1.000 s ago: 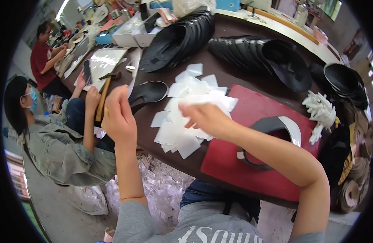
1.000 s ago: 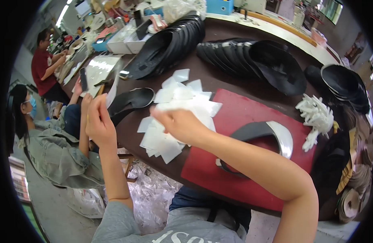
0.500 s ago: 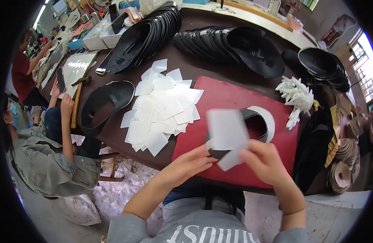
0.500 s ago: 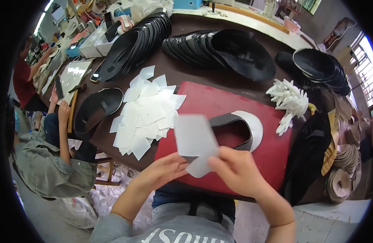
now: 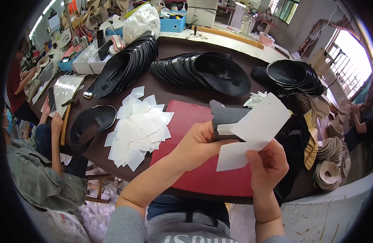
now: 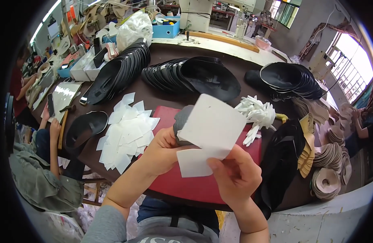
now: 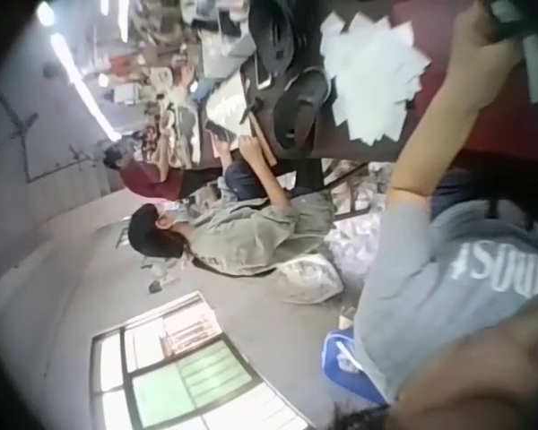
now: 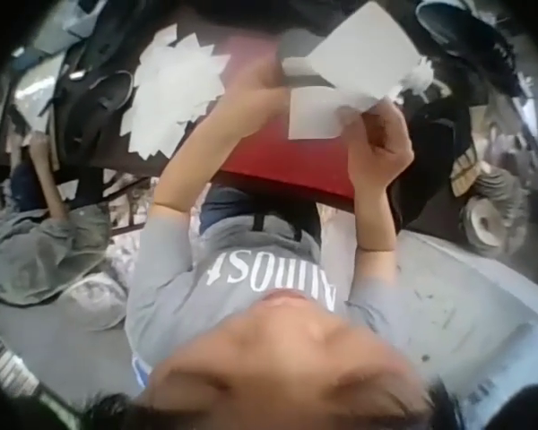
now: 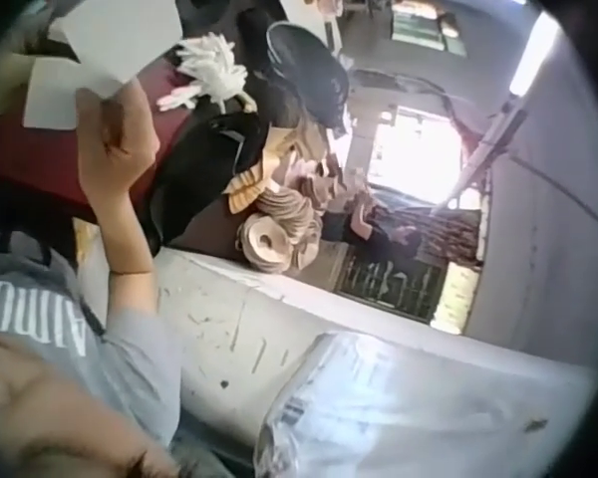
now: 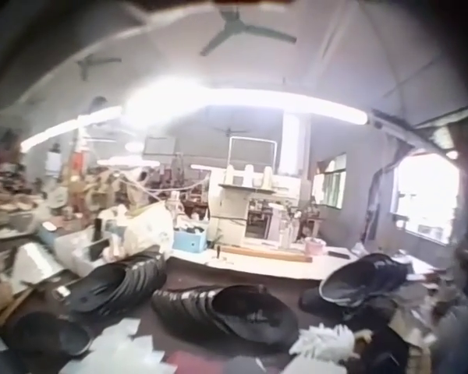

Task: Assembling shoe components by precisely applying white adhesive linings to black leather parts at a workbench.

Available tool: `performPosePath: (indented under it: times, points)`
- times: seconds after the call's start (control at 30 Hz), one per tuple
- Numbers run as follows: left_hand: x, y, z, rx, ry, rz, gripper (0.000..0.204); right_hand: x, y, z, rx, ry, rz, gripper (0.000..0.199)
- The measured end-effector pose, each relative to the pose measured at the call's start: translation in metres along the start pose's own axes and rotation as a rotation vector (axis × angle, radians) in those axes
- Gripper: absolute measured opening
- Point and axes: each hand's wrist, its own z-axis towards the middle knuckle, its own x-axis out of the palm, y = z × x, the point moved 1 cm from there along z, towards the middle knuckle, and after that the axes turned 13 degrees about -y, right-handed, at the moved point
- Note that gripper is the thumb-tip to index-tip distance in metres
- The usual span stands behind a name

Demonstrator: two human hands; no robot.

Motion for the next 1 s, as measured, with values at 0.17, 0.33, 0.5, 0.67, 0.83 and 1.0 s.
performPosePath:
  times: [0.17, 0.33, 0.5, 0.67, 0.83, 1.0]
  points:
    - [0.001, -0.009, 0.005, 0.000, 0.044, -0.037, 0.030, 0.007, -0.002, 0.012, -0.170, 0.003, -0.099, 0.030]
    - [-0.009, -0.010, 0.007, -0.031, 0.133, -0.297, 0.033, 0.014, 0.004, 0.013, -0.171, 0.010, -0.143, 0.029]
    - [-0.004, -0.020, 0.002, -0.051, 0.053, -0.175, 0.028, 0.018, 0.000, 0.012, -0.182, 0.007, -0.163, 0.028]
    - [0.000, -0.018, 0.002, -0.050, -0.148, 0.023, 0.017, 0.022, 0.004, 0.006, -0.107, -0.005, -0.205, 0.029]
    - [0.011, -0.022, -0.002, 0.034, -0.193, 0.137, 0.012, 0.009, 0.021, 0.041, -0.244, 0.036, -0.272, 0.026]
    - [0.018, -0.016, -0.002, 0.009, -0.131, 0.285, 0.013, 0.006, 0.034, 0.103, -0.247, 0.558, -0.180, 0.017]
